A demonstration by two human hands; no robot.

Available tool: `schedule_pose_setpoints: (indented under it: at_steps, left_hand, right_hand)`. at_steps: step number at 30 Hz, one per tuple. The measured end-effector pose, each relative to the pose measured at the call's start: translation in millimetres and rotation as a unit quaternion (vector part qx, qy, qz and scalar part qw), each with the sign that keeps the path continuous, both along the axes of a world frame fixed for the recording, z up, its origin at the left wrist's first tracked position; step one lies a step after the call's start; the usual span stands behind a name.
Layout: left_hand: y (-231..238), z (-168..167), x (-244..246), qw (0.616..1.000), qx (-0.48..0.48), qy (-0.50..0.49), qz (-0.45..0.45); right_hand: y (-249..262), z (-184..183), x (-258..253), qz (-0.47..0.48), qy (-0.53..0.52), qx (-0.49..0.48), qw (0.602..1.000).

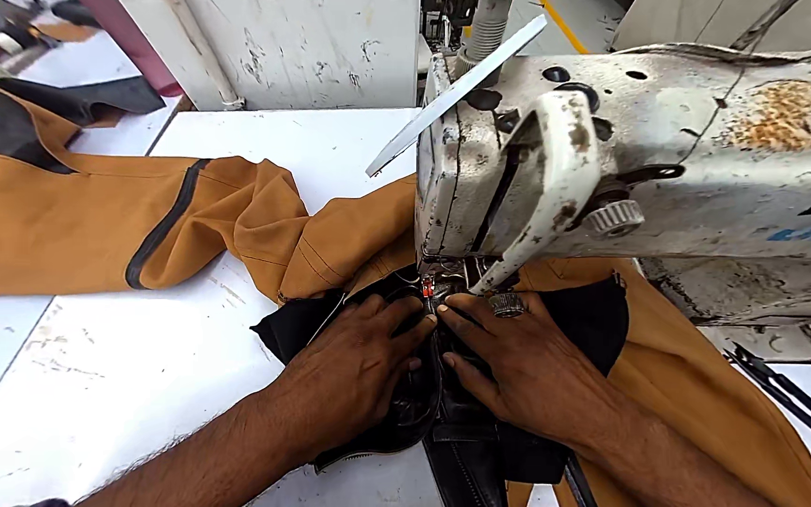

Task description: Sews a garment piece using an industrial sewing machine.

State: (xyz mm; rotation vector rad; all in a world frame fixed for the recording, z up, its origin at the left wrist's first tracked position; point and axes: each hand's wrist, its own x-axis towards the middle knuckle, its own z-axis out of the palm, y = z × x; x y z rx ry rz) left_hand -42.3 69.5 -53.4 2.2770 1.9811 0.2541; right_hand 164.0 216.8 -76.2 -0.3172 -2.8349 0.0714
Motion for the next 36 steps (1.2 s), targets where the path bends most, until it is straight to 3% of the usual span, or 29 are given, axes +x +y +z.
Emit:
schedule_pose_setpoints:
  at_steps: [15,20,23,25,29,32,36]
  left_hand:
    - [16,8,-6,1.0,-0.018,0.013,-0.012]
    - [21,55,-26,0.979,-0.023,0.1,-0.173]
    - [19,68,-48,0.95,-0.074,0.126,-0.274]
    - [11,63,-55,0.942,-0.097,0.132,-0.291]
    - [-7,36,-39,0.955,-0.038,0.123,-0.266]
    - [-25,14,-17,0.975,0.024,0.138,-0.171]
    - [-41,20,13,0.991,0.005,0.111,-0.078]
  right_hand:
    - [14,1,-7,-0.012,0.014,-0.021,1.0]
    - [5,43,28,0.015,0.035,0.016,0.999]
    - [18,57,69,0.074,-0.079,-0.006,0.994]
    - [23,50,84,0.112,-0.144,0.02,0.983]
    - [13,39,81,0.163,-0.117,0.054,0.978]
    - [-7,37,69,0.185,-0.122,0.024,0.975]
    - [-33,38,58,0.219,-0.04,-0.026,0.975]
